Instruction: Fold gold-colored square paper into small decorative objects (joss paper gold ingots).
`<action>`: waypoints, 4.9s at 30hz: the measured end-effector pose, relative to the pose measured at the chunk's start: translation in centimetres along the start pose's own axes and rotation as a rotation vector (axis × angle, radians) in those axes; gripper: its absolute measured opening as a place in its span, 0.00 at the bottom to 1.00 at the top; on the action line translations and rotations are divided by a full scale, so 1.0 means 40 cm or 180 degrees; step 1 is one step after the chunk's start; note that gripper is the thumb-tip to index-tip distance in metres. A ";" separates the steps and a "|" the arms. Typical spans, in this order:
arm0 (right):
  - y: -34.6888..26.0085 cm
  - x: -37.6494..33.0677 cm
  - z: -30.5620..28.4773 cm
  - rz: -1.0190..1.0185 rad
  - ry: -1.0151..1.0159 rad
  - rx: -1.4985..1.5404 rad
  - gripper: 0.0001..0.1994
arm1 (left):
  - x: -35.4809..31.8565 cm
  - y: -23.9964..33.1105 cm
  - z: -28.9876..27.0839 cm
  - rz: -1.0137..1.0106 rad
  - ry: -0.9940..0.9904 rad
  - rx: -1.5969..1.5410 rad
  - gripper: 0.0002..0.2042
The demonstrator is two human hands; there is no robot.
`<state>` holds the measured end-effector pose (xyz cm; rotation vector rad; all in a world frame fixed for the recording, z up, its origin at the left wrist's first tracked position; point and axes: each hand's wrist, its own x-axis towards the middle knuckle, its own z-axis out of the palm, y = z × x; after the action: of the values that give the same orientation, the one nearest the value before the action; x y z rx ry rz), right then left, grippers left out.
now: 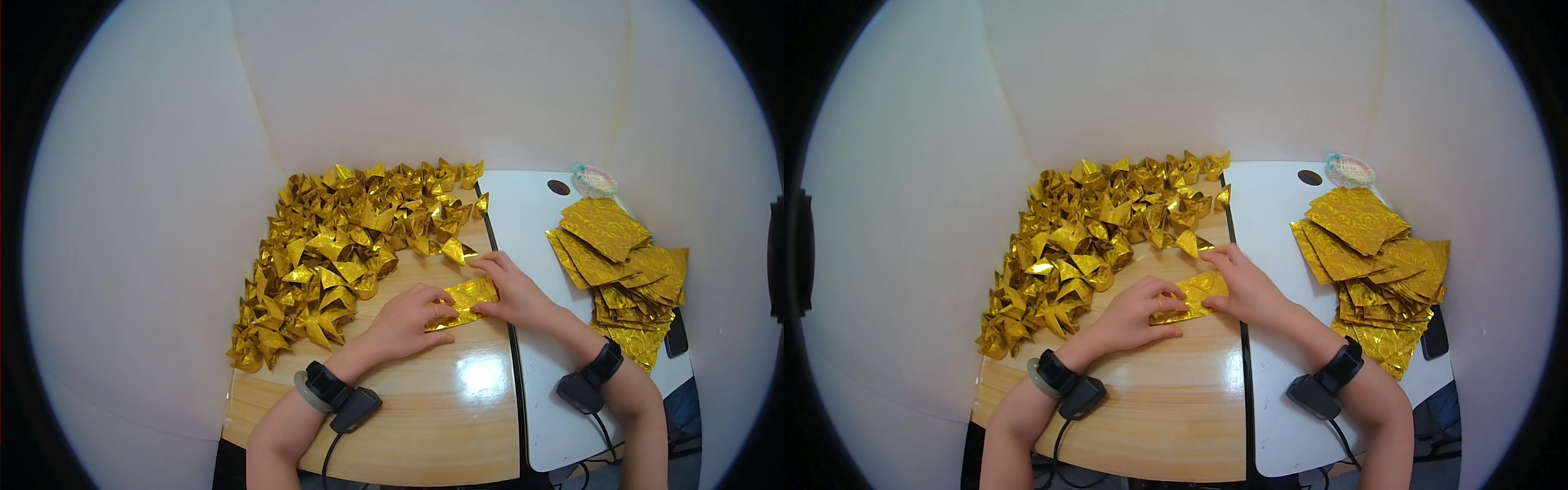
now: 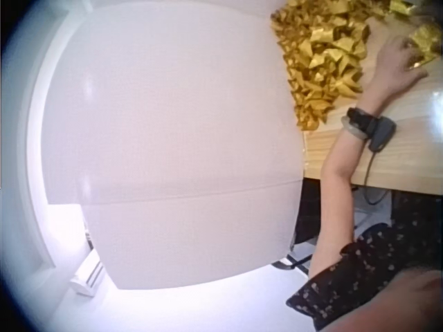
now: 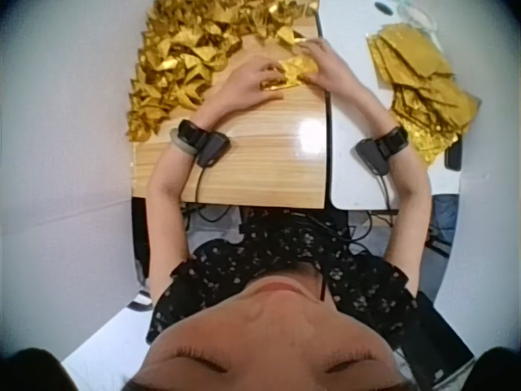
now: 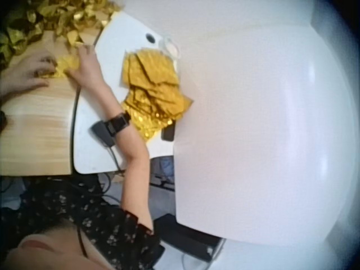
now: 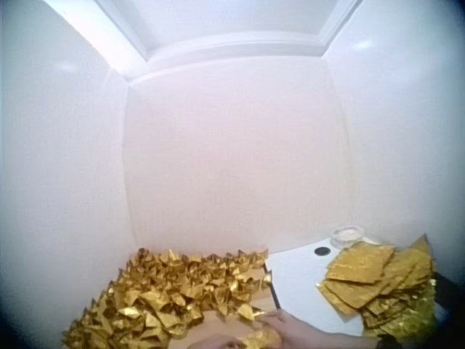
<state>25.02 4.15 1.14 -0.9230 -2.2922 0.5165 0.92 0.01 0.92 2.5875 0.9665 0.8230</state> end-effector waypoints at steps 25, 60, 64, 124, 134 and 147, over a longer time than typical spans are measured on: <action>-0.033 -0.013 -0.059 0.1613 -0.1091 0.2926 0.08 | -0.028 -0.022 -0.043 -0.1823 -0.1095 -0.4204 0.22; -0.052 -0.005 0.008 0.0955 -0.0136 0.3014 0.30 | 0.013 -0.001 -0.018 -0.1986 0.0076 -0.3320 0.15; -0.067 -0.006 -0.010 0.1247 -0.0563 0.3171 0.33 | 0.009 -0.013 -0.002 -0.1623 0.0951 -0.3640 0.05; -0.036 -0.023 -0.054 -0.0601 -0.0895 0.0135 0.08 | -0.012 -0.022 0.000 -0.0383 -0.0329 -0.0560 0.14; -0.041 -0.031 -0.032 0.0567 -0.0853 0.0424 0.07 | -0.004 -0.003 -0.001 -0.0650 -0.0325 -0.0734 0.07; -0.084 -0.025 -0.034 0.0469 -0.0832 -0.0054 0.07 | -0.003 0.017 0.025 -0.0883 0.0088 -0.0131 0.08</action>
<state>24.85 1.33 3.61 -1.0939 -2.4742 0.7187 1.79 -0.63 0.37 2.3411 1.2659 0.7953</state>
